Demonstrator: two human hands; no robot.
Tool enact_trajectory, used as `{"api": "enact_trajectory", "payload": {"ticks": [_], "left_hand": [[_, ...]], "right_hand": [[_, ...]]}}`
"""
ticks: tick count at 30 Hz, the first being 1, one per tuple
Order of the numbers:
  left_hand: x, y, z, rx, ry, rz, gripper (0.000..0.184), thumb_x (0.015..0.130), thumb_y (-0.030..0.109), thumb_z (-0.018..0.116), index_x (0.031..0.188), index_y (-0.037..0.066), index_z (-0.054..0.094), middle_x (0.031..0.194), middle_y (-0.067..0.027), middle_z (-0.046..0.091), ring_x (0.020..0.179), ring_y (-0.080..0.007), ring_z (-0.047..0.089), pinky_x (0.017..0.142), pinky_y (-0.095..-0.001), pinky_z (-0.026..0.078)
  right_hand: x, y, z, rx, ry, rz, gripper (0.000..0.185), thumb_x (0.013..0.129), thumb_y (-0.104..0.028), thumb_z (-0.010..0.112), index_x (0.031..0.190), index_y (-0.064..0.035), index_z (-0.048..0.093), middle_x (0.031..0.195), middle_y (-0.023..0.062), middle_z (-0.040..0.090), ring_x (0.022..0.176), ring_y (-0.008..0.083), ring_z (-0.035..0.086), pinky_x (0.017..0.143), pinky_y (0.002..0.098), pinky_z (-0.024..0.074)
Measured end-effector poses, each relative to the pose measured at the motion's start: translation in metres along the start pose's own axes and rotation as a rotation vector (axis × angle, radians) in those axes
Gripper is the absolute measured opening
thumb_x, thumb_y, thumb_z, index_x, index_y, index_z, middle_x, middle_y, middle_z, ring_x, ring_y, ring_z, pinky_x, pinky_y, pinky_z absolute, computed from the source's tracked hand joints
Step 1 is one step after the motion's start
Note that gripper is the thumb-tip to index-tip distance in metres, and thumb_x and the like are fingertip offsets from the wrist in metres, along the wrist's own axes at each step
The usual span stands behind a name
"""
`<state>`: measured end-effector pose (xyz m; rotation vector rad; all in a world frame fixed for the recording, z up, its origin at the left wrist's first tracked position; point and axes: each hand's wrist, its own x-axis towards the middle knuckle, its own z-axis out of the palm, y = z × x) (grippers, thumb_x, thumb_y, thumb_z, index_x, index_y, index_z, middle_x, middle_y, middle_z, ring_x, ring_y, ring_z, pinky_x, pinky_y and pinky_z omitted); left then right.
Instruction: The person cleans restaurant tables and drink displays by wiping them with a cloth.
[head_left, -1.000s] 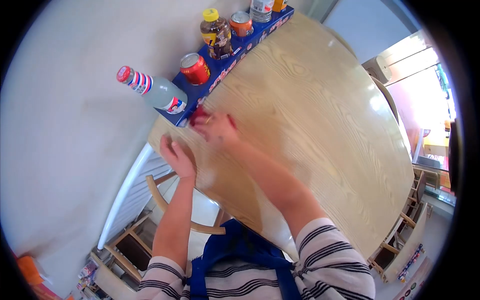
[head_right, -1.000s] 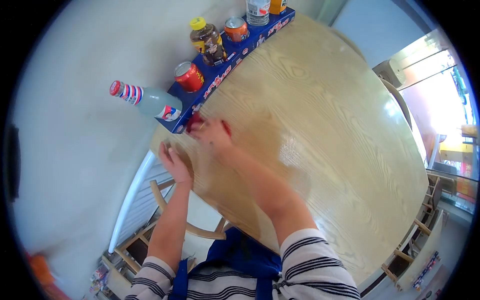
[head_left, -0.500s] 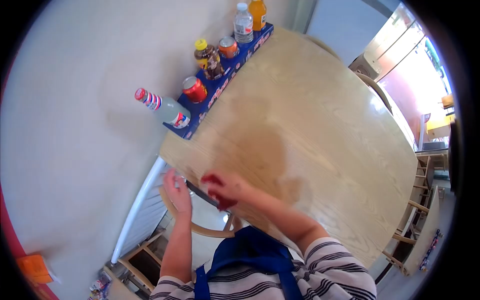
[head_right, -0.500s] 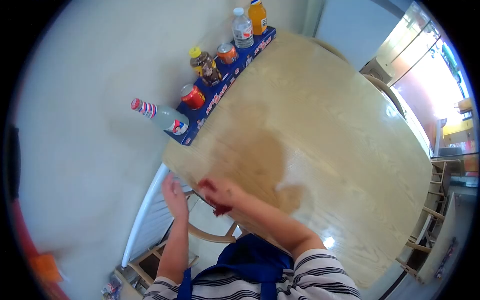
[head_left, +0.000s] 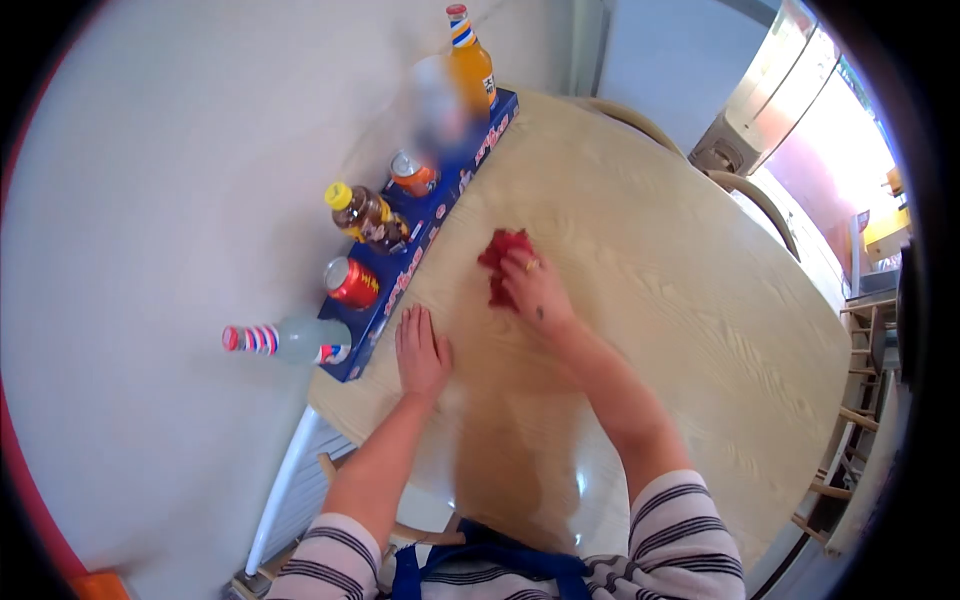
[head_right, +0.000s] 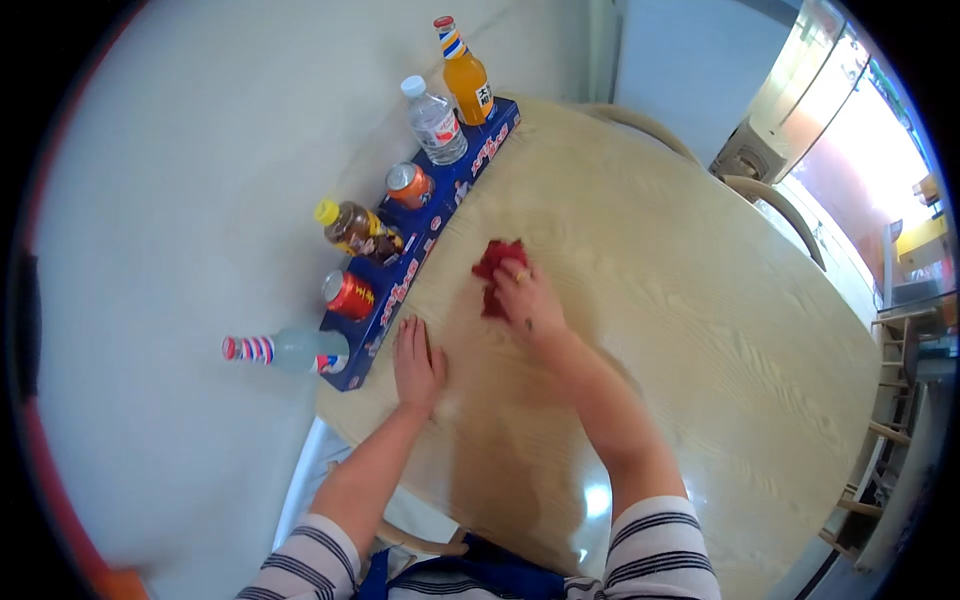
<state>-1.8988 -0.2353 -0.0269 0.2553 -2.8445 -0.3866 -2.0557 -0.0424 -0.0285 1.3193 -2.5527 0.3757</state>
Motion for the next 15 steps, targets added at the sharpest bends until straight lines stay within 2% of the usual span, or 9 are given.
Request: {"api": "enact_trajectory", "payload": {"ticks": [2, 4, 7, 9, 10, 12, 13, 14, 15], "left_hand": [[0.004, 0.001, -0.003, -0.033, -0.022, -0.022, 0.053, 0.081, 0.02, 0.051, 0.127, -0.003, 0.039, 0.135, -0.0185, 0.037, 0.127, -0.0352, 0.031, 0.104, -0.0452, 0.025], [0.003, 0.0, -0.004, -0.062, -0.032, -0.053, 0.053, 0.081, 0.022, 0.05, 0.127, -0.003, 0.039, 0.135, -0.0186, 0.037, 0.126, -0.0357, 0.032, 0.104, -0.0466, 0.025], [0.0, -0.005, -0.001, -0.063, -0.006, -0.032, 0.054, 0.081, 0.023, 0.05, 0.127, -0.004, 0.039, 0.134, -0.0188, 0.038, 0.125, -0.036, 0.034, 0.102, -0.0467, 0.027], [0.003, -0.005, -0.001, -0.07, 0.024, 0.008, 0.055, 0.081, 0.024, 0.05, 0.127, -0.004, 0.039, 0.133, -0.0192, 0.04, 0.123, -0.0374, 0.036, 0.101, -0.0477, 0.028], [0.005, -0.005, 0.0, -0.063, 0.023, 0.003, 0.055, 0.081, 0.024, 0.05, 0.127, -0.004, 0.039, 0.133, -0.0192, 0.04, 0.123, -0.0374, 0.036, 0.101, -0.0477, 0.028], [0.005, -0.005, -0.003, -0.059, -0.066, -0.032, 0.055, 0.081, 0.024, 0.05, 0.127, -0.004, 0.039, 0.133, -0.0197, 0.04, 0.123, -0.0386, 0.035, 0.101, -0.0484, 0.028], [0.006, -0.004, -0.003, -0.053, -0.071, -0.042, 0.055, 0.081, 0.024, 0.05, 0.127, -0.004, 0.039, 0.133, -0.0197, 0.04, 0.123, -0.0386, 0.035, 0.101, -0.0484, 0.028], [0.005, -0.003, -0.004, -0.055, -0.085, -0.046, 0.055, 0.081, 0.025, 0.049, 0.127, -0.004, 0.039, 0.133, -0.0197, 0.04, 0.124, -0.0388, 0.035, 0.101, -0.0484, 0.028], [0.005, -0.004, -0.004, -0.056, -0.093, -0.044, 0.055, 0.081, 0.025, 0.049, 0.127, -0.003, 0.039, 0.133, -0.0197, 0.04, 0.124, -0.0391, 0.035, 0.101, -0.0484, 0.028]], "right_hand": [[0.04, 0.046, 0.035, 0.074, 0.08, 0.284, 0.022, 0.081, -0.015, 0.054, 0.1, -0.0055, 0.056, 0.105, 0.0149, 0.056, 0.103, 0.0331, 0.049, 0.084, 0.0429, 0.0421], [0.098, 0.08, 0.021, 0.666, 0.404, 0.578, 0.022, 0.08, -0.01, 0.053, 0.1, -0.0033, 0.053, 0.102, 0.0184, 0.055, 0.097, 0.0375, 0.05, 0.08, 0.0447, 0.0416], [0.156, 0.088, -0.011, 0.665, 0.55, 0.545, 0.026, 0.079, -0.007, 0.053, 0.104, -0.0023, 0.051, 0.105, 0.0194, 0.053, 0.096, 0.0393, 0.05, 0.081, 0.0433, 0.0415], [0.176, 0.095, -0.003, 0.613, 0.387, 0.164, 0.034, 0.076, -0.007, 0.056, 0.109, -0.0036, 0.049, 0.107, 0.0173, 0.054, 0.1, 0.0366, 0.05, 0.084, 0.0409, 0.0419], [0.182, 0.107, 0.009, 0.622, 0.388, 0.162, 0.034, 0.076, -0.007, 0.056, 0.109, -0.0036, 0.049, 0.107, 0.0173, 0.054, 0.1, 0.0366, 0.05, 0.084, 0.0409, 0.0419], [0.186, 0.142, 0.04, 0.294, 0.354, -0.111, 0.043, 0.071, -0.008, 0.059, 0.113, -0.0059, 0.05, 0.111, 0.0143, 0.054, 0.102, 0.0338, 0.05, 0.087, 0.0385, 0.0425], [0.192, 0.156, 0.047, 0.109, 0.352, -0.053, 0.047, 0.068, -0.009, 0.061, 0.114, -0.0085, 0.052, 0.114, 0.0099, 0.054, 0.103, 0.0302, 0.051, 0.086, 0.0372, 0.0436], [0.194, 0.16, 0.042, 0.122, 0.347, -0.053, 0.047, 0.068, -0.009, 0.061, 0.114, -0.0085, 0.052, 0.114, 0.0099, 0.054, 0.103, 0.0302, 0.051, 0.086, 0.0372, 0.0436], [0.198, 0.162, 0.028, 0.085, 0.203, 0.015, 0.046, 0.071, -0.009, 0.06, 0.116, -0.0107, 0.052, 0.12, 0.0083, 0.051, 0.106, 0.0295, 0.049, 0.088, 0.0374, 0.0437]]}}
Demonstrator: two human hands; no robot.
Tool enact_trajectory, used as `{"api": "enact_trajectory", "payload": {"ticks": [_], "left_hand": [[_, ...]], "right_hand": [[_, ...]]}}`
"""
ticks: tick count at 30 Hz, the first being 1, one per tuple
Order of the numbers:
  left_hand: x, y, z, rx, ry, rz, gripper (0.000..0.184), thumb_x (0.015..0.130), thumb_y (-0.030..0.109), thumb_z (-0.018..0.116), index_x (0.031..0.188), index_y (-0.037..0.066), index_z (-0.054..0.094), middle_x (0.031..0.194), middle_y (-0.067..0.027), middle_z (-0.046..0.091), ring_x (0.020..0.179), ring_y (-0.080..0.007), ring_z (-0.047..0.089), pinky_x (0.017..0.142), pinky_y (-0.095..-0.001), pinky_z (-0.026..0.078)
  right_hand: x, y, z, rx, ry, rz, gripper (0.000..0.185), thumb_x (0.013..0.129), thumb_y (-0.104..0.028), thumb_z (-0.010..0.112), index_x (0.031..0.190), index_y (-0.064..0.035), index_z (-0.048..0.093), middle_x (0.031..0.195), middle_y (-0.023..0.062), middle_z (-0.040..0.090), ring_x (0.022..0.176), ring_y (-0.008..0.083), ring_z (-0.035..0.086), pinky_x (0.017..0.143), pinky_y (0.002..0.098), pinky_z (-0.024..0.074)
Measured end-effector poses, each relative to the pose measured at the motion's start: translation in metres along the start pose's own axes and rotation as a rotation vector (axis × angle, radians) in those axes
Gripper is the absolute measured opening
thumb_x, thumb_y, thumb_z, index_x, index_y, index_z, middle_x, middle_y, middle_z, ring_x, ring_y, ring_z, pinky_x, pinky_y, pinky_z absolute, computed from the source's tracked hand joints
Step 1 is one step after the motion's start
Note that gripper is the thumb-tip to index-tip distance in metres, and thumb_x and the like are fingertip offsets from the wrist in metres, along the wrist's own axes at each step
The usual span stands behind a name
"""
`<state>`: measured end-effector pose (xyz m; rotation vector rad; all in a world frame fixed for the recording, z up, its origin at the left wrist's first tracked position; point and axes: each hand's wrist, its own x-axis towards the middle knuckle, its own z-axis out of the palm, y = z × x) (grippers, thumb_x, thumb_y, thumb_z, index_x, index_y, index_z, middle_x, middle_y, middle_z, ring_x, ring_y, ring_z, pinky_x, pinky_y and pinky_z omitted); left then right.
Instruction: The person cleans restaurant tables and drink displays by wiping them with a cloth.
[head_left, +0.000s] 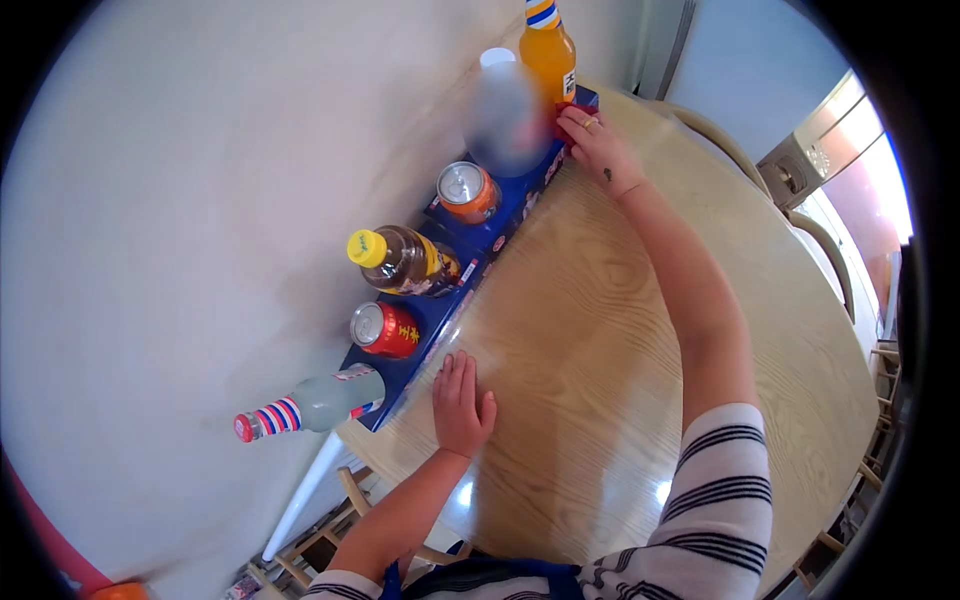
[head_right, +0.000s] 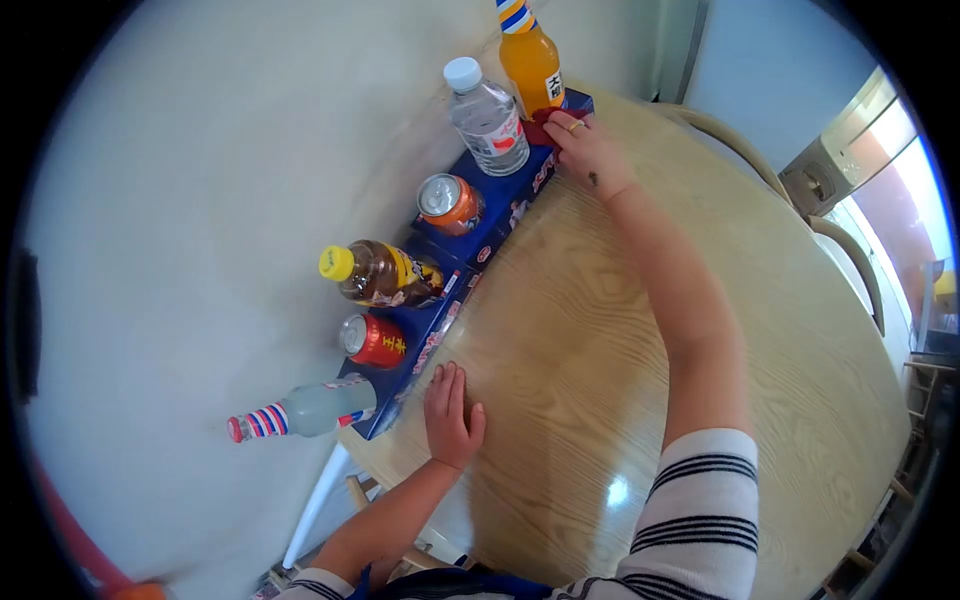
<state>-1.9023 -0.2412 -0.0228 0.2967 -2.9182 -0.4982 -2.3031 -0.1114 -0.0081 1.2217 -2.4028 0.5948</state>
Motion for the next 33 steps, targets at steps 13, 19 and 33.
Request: {"api": "enact_trajectory", "payload": {"ticks": [13, 19, 33], "left_hand": [[-0.001, 0.002, -0.002, 0.003, 0.005, 0.018, 0.053, 0.083, 0.023, 0.048, 0.127, -0.005, 0.039, 0.134, -0.0201, 0.039, 0.124, -0.0397, 0.034, 0.101, -0.0482, 0.028], [-0.001, 0.001, 0.0, 0.022, 0.018, 0.014, 0.054, 0.084, 0.026, 0.048, 0.129, -0.002, 0.038, 0.136, -0.0168, 0.037, 0.126, -0.0359, 0.033, 0.102, -0.0461, 0.027], [0.001, 0.003, -0.001, 0.031, 0.045, 0.036, 0.052, 0.083, 0.025, 0.048, 0.127, -0.002, 0.04, 0.133, -0.0186, 0.039, 0.123, -0.0378, 0.036, 0.1, -0.0477, 0.029]], "right_hand": [[0.056, -0.032, -0.048, 0.441, 0.188, -0.01, 0.035, 0.079, -0.005, 0.052, 0.113, -0.0104, 0.05, 0.118, 0.0076, 0.051, 0.108, 0.0301, 0.049, 0.089, 0.0377, 0.0431], [0.065, -0.028, -0.014, 0.455, 0.175, -0.038, 0.033, 0.078, -0.001, 0.05, 0.11, -0.0094, 0.051, 0.122, 0.0087, 0.045, 0.111, 0.0312, 0.046, 0.09, 0.0357, 0.0416], [0.083, -0.027, -0.053, 0.253, -0.506, 0.205, 0.028, 0.077, -0.015, 0.046, 0.096, -0.0051, 0.064, 0.097, 0.0191, 0.063, 0.091, 0.033, 0.061, 0.08, 0.0389, 0.0481]]}}
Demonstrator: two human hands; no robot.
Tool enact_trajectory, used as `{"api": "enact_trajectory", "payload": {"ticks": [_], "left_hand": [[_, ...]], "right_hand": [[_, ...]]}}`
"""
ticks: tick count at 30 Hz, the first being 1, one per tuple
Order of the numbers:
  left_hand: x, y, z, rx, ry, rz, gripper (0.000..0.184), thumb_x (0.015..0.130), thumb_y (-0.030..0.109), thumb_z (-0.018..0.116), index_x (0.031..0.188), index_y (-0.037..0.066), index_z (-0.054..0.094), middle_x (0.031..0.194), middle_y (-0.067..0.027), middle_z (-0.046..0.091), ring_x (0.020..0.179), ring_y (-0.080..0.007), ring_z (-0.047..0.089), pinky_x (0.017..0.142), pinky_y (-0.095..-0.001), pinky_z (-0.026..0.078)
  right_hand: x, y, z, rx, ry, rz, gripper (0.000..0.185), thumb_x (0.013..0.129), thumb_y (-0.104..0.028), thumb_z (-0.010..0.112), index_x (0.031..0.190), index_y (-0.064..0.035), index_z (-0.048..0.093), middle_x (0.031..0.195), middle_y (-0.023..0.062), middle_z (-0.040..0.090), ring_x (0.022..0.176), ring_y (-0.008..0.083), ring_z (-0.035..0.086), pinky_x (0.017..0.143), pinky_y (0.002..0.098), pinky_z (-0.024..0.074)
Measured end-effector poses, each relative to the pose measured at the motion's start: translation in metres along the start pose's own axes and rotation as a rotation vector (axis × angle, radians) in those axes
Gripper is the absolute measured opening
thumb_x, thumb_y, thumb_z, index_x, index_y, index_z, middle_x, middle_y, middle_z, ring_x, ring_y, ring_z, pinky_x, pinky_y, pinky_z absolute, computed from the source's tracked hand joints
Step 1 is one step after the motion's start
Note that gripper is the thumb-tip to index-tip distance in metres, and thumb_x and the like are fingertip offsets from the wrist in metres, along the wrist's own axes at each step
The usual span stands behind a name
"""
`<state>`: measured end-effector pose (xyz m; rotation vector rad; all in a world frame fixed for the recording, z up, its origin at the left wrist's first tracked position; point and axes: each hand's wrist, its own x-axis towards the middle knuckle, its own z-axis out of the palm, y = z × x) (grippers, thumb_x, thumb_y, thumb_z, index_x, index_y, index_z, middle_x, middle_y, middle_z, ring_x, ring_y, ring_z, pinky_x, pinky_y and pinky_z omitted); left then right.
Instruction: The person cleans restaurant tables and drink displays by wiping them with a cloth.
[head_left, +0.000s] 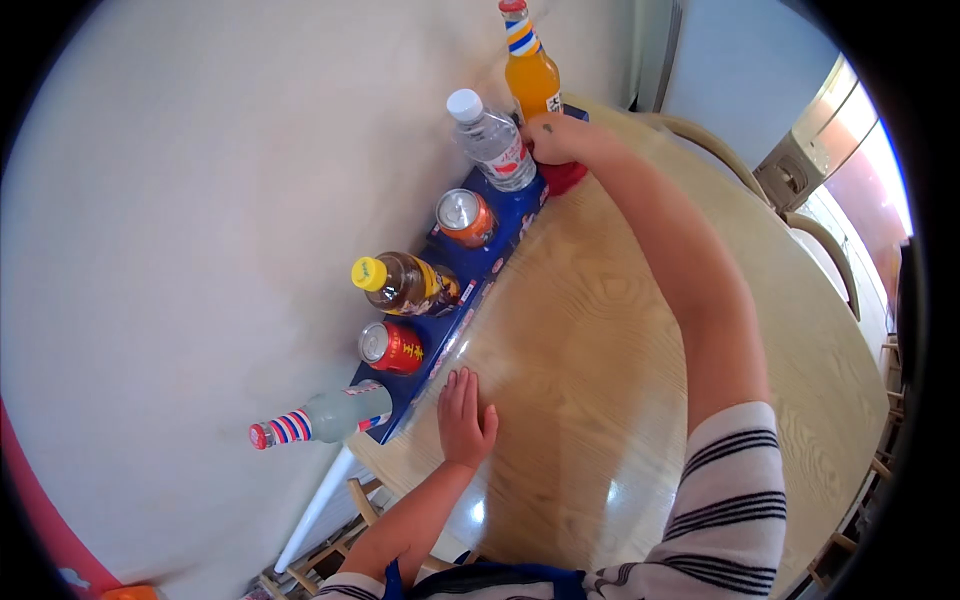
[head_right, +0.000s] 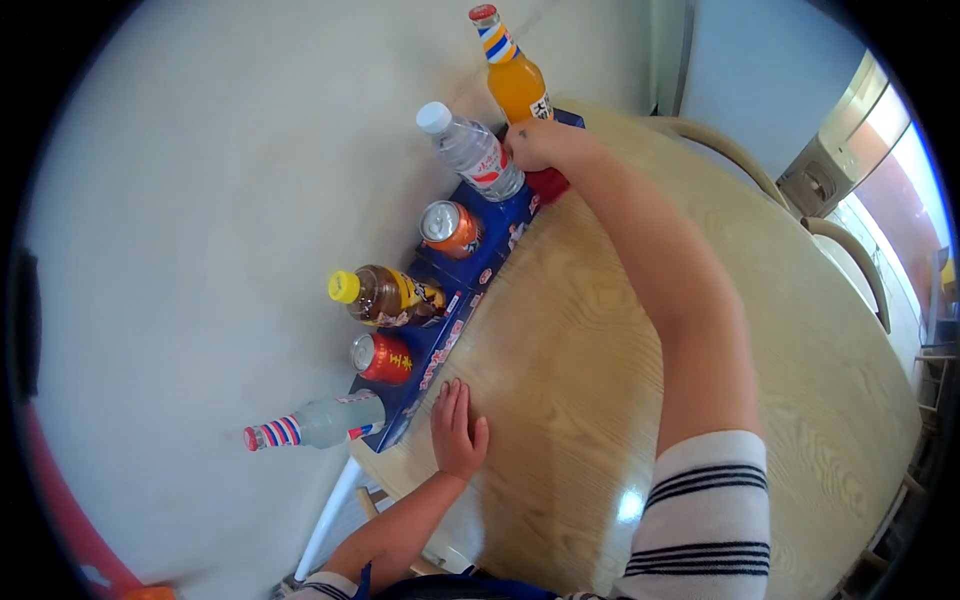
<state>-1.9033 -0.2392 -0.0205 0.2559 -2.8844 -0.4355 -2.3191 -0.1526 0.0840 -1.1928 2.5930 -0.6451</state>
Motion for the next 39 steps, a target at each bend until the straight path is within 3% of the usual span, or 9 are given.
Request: {"api": "enact_trajectory", "payload": {"ticks": [7, 10, 12, 14, 21, 23, 26, 30, 39], "left_hand": [[-0.002, -0.001, 0.001, -0.014, 0.009, -0.016, 0.052, 0.083, 0.025, 0.048, 0.127, -0.002, 0.04, 0.133, -0.0177, 0.039, 0.123, -0.0375, 0.036, 0.1, -0.0474, 0.03], [-0.002, -0.001, 0.0, -0.003, -0.008, -0.007, 0.053, 0.083, 0.025, 0.048, 0.128, -0.002, 0.039, 0.134, -0.0172, 0.039, 0.123, -0.0369, 0.036, 0.1, -0.0469, 0.029], [-0.002, -0.002, 0.001, 0.004, -0.018, -0.021, 0.053, 0.083, 0.025, 0.048, 0.128, -0.001, 0.039, 0.134, -0.0169, 0.038, 0.124, -0.0364, 0.035, 0.101, -0.0467, 0.029], [-0.003, -0.002, 0.002, 0.003, -0.017, -0.015, 0.054, 0.083, 0.025, 0.048, 0.129, -0.002, 0.039, 0.134, -0.0169, 0.038, 0.124, -0.0364, 0.035, 0.101, -0.0468, 0.029], [-0.002, -0.001, 0.001, 0.002, -0.009, -0.013, 0.054, 0.083, 0.025, 0.049, 0.128, -0.002, 0.039, 0.133, -0.0172, 0.04, 0.124, -0.0363, 0.035, 0.101, -0.0468, 0.029], [0.0, -0.001, 0.001, -0.024, 0.004, -0.017, 0.053, 0.083, 0.024, 0.049, 0.128, -0.002, 0.04, 0.133, -0.0173, 0.04, 0.124, -0.0363, 0.036, 0.101, -0.0468, 0.029], [-0.004, -0.001, -0.004, -0.048, -0.01, -0.025, 0.052, 0.082, 0.024, 0.049, 0.127, -0.002, 0.04, 0.133, -0.0176, 0.04, 0.124, -0.0364, 0.036, 0.101, -0.0467, 0.029], [-0.001, 0.0, -0.001, -0.026, -0.018, -0.033, 0.052, 0.082, 0.023, 0.049, 0.127, -0.003, 0.04, 0.133, -0.018, 0.04, 0.124, -0.0365, 0.036, 0.101, -0.0468, 0.029], [0.0, 0.0, 0.0, -0.015, -0.021, -0.019, 0.051, 0.083, 0.023, 0.048, 0.125, -0.005, 0.042, 0.132, -0.0199, 0.041, 0.123, -0.0387, 0.036, 0.101, -0.0476, 0.028]], "right_hand": [[-0.01, 0.058, -0.03, -0.215, -0.015, 0.3, 0.032, 0.071, -0.007, 0.052, 0.101, -0.0021, 0.061, 0.094, 0.0196, 0.062, 0.089, 0.0348, 0.06, 0.077, 0.0377, 0.0483], [0.018, 0.097, -0.009, 0.0, 0.658, -0.105, 0.039, 0.071, 0.0, 0.047, 0.109, -0.002, 0.055, 0.086, 0.0165, 0.063, 0.086, 0.0333, 0.06, 0.08, 0.0365, 0.0472], [0.03, 0.085, 0.004, 0.4, 0.626, -0.232, 0.045, 0.071, 0.004, 0.044, 0.114, -0.0039, 0.05, 0.081, 0.0122, 0.062, 0.087, 0.0303, 0.059, 0.083, 0.0347, 0.0449], [0.025, 0.079, 0.002, 0.527, 0.218, 0.249, 0.04, 0.072, 0.001, 0.043, 0.11, -0.0051, 0.055, 0.085, 0.0112, 0.064, 0.088, 0.0282, 0.059, 0.083, 0.0334, 0.0438], [0.027, 0.09, -0.009, -0.173, 0.246, 0.16, 0.025, 0.078, -0.008, 0.043, 0.091, -0.0043, 0.064, 0.088, 0.0175, 0.064, 0.08, 0.0291, 0.063, 0.072, 0.0369, 0.0482], [0.0, 0.038, -0.041, -0.306, -0.097, 0.45, 0.023, 0.078, -0.018, 0.051, 0.094, -0.0082, 0.064, 0.088, 0.0133, 0.066, 0.078, 0.025, 0.065, 0.067, 0.0383, 0.0515], [-0.052, 0.024, -0.02, 0.105, 0.028, 0.408, 0.021, 0.076, -0.013, 0.052, 0.091, -0.0041, 0.063, 0.082, 0.0146, 0.065, 0.067, 0.0223, 0.065, 0.052, 0.036, 0.0512], [-0.124, -0.003, 0.092, -0.063, 0.098, -0.421, 0.032, 0.07, -0.008, 0.05, 0.1, -0.0109, 0.063, 0.106, 0.006, 0.061, 0.101, 0.0268, 0.054, 0.082, 0.0424, 0.0451], [-0.043, 0.132, 0.046, -0.556, 0.305, 0.115, 0.032, 0.079, -0.016, 0.046, 0.105, -0.0092, 0.062, 0.119, 0.0091, 0.055, 0.111, 0.0275, 0.049, 0.096, 0.0412, 0.0369]]}}
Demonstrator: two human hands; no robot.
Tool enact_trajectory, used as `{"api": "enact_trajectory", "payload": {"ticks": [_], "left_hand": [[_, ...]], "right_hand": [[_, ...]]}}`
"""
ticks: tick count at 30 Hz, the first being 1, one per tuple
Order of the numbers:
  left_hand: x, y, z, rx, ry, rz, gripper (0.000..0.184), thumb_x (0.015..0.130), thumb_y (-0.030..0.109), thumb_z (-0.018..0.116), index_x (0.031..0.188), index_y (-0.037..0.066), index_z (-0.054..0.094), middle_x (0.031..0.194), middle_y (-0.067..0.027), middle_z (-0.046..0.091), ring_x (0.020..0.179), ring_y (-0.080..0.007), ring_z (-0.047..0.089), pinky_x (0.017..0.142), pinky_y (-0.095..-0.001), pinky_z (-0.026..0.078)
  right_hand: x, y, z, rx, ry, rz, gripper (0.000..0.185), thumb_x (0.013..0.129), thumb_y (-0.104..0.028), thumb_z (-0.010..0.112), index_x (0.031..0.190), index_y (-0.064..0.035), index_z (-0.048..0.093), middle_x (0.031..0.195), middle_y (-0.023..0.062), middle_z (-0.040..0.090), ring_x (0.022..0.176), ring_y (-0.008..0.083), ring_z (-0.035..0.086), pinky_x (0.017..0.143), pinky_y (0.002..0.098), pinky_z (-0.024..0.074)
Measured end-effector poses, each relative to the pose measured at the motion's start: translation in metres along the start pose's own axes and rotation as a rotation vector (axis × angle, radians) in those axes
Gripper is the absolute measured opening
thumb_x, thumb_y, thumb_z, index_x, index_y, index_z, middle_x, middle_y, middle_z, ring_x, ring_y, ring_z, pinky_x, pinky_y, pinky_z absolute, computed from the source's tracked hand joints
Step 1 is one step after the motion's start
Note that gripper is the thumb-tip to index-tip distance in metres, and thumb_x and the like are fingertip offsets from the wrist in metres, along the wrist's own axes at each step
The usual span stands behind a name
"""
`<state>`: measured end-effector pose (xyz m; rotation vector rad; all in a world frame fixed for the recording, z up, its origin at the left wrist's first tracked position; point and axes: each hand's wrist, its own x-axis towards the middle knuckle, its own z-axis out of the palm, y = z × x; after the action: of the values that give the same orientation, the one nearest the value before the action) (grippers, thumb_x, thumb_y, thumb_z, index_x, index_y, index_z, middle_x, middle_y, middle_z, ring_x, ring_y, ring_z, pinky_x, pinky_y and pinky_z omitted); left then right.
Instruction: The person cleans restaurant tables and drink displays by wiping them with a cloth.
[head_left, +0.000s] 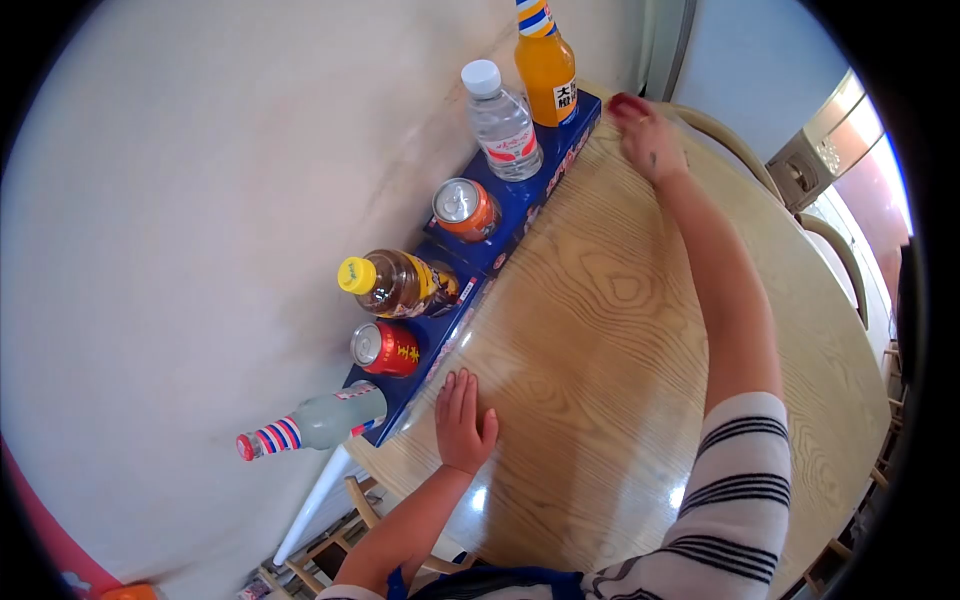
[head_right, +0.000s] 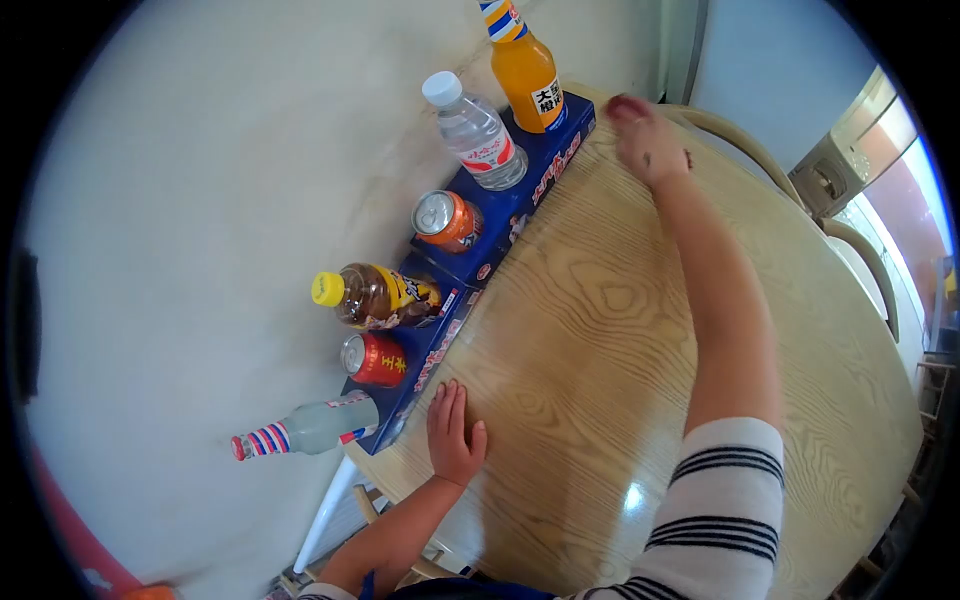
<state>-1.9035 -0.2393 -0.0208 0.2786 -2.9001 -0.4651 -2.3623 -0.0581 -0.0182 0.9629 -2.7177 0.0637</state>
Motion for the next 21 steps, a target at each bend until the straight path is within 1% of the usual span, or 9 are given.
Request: {"api": "enact_trajectory", "payload": {"ticks": [1, 3, 5, 10, 12, 16, 17, 19, 21], "left_hand": [[0.001, 0.0, 0.001, 0.004, 0.003, -0.001, 0.051, 0.083, 0.023, 0.048, 0.125, -0.005, 0.042, 0.132, -0.0199, 0.041, 0.123, -0.0387, 0.036, 0.101, -0.0476, 0.028], [0.001, 0.001, -0.001, -0.01, 0.008, 0.0, 0.051, 0.083, 0.023, 0.047, 0.125, -0.005, 0.042, 0.132, -0.02, 0.04, 0.123, -0.0386, 0.036, 0.101, -0.0475, 0.028], [0.0, 0.0, 0.0, -0.007, 0.006, 0.001, 0.051, 0.083, 0.023, 0.047, 0.125, -0.005, 0.042, 0.132, -0.0201, 0.04, 0.123, -0.0385, 0.036, 0.101, -0.0475, 0.028], [0.0, -0.001, 0.003, 0.007, 0.002, 0.011, 0.051, 0.083, 0.025, 0.048, 0.126, -0.003, 0.043, 0.131, -0.0187, 0.042, 0.123, -0.0367, 0.037, 0.101, -0.0464, 0.029], [-0.001, 0.0, 0.002, 0.036, 0.022, 0.003, 0.051, 0.083, 0.024, 0.048, 0.126, -0.003, 0.043, 0.132, -0.0191, 0.041, 0.123, -0.0366, 0.037, 0.101, -0.0466, 0.029], [0.0, 0.0, 0.001, -0.003, 0.023, 0.015, 0.05, 0.082, 0.02, 0.048, 0.125, -0.006, 0.042, 0.131, -0.0212, 0.041, 0.123, -0.0394, 0.035, 0.102, -0.0471, 0.027], [-0.001, 0.0, 0.001, -0.008, 0.031, 0.012, 0.051, 0.082, 0.022, 0.048, 0.125, -0.005, 0.042, 0.131, -0.0207, 0.041, 0.123, -0.0386, 0.036, 0.101, -0.0473, 0.028], [-0.002, -0.001, 0.002, -0.029, 0.031, 0.008, 0.051, 0.082, 0.023, 0.049, 0.126, -0.004, 0.043, 0.132, -0.0202, 0.041, 0.123, -0.0378, 0.037, 0.101, -0.0474, 0.028], [-0.001, -0.002, 0.002, -0.025, 0.02, 0.004, 0.052, 0.082, 0.023, 0.049, 0.125, -0.004, 0.042, 0.131, -0.0209, 0.042, 0.123, -0.0386, 0.037, 0.101, -0.0482, 0.028]], "right_hand": [[0.013, 0.014, 0.016, 0.003, 0.004, -0.002, 0.032, 0.079, -0.016, 0.046, 0.105, -0.0092, 0.062, 0.119, 0.0091, 0.055, 0.111, 0.0275, 0.049, 0.096, 0.0412, 0.0369], [0.021, 0.022, 0.028, 0.19, 0.171, 0.356, 0.035, 0.082, -0.023, 0.039, 0.103, -0.005, 0.061, 0.121, 0.0128, 0.053, 0.118, 0.0217, 0.045, 0.104, 0.0377, 0.0262], [0.013, 0.011, 0.035, 0.09, 0.101, 0.363, 0.033, 0.083, -0.022, 0.041, 0.101, -0.0038, 0.061, 0.12, 0.0138, 0.054, 0.121, 0.0225, 0.042, 0.105, 0.0375, 0.025], [-0.066, -0.027, 0.003, 0.362, 0.233, 0.275, 0.025, 0.079, -0.019, 0.052, 0.099, -0.0081, 0.062, 0.116, 0.0117, 0.057, 0.113, 0.0254, 0.049, 0.096, 0.0381, 0.0387], [-0.108, -0.017, -0.015, 0.386, 0.283, -0.146, 0.022, 0.079, -0.02, 0.053, 0.095, -0.0077, 0.064, 0.112, 0.0111, 0.059, 0.105, 0.0272, 0.054, 0.09, 0.0384, 0.0436], [-0.209, 0.124, -0.012, 0.126, 0.105, 0.625, 0.025, 0.082, -0.018, 0.05, 0.101, -0.0093, 0.064, 0.11, 0.0109, 0.06, 0.102, 0.0262, 0.056, 0.087, 0.0384, 0.0442], [-0.247, 0.157, -0.017, -0.103, 0.351, 0.509, 0.027, 0.083, -0.019, 0.047, 0.102, -0.0083, 0.063, 0.116, 0.0099, 0.058, 0.11, 0.0238, 0.052, 0.089, 0.0363, 0.0421], [-0.329, 0.22, -0.003, -0.403, 0.124, 0.849, 0.035, 0.085, -0.027, 0.042, 0.105, -0.0077, 0.062, 0.126, 0.0078, 0.051, 0.122, 0.0197, 0.041, 0.099, 0.0379, 0.0333], [-0.32, 0.193, -0.028, -0.332, 0.018, 1.408, 0.035, 0.086, -0.024, 0.039, 0.109, -0.006, 0.059, 0.117, 0.0114, 0.056, 0.112, 0.0276, 0.049, 0.091, 0.0403, 0.0402]]}}
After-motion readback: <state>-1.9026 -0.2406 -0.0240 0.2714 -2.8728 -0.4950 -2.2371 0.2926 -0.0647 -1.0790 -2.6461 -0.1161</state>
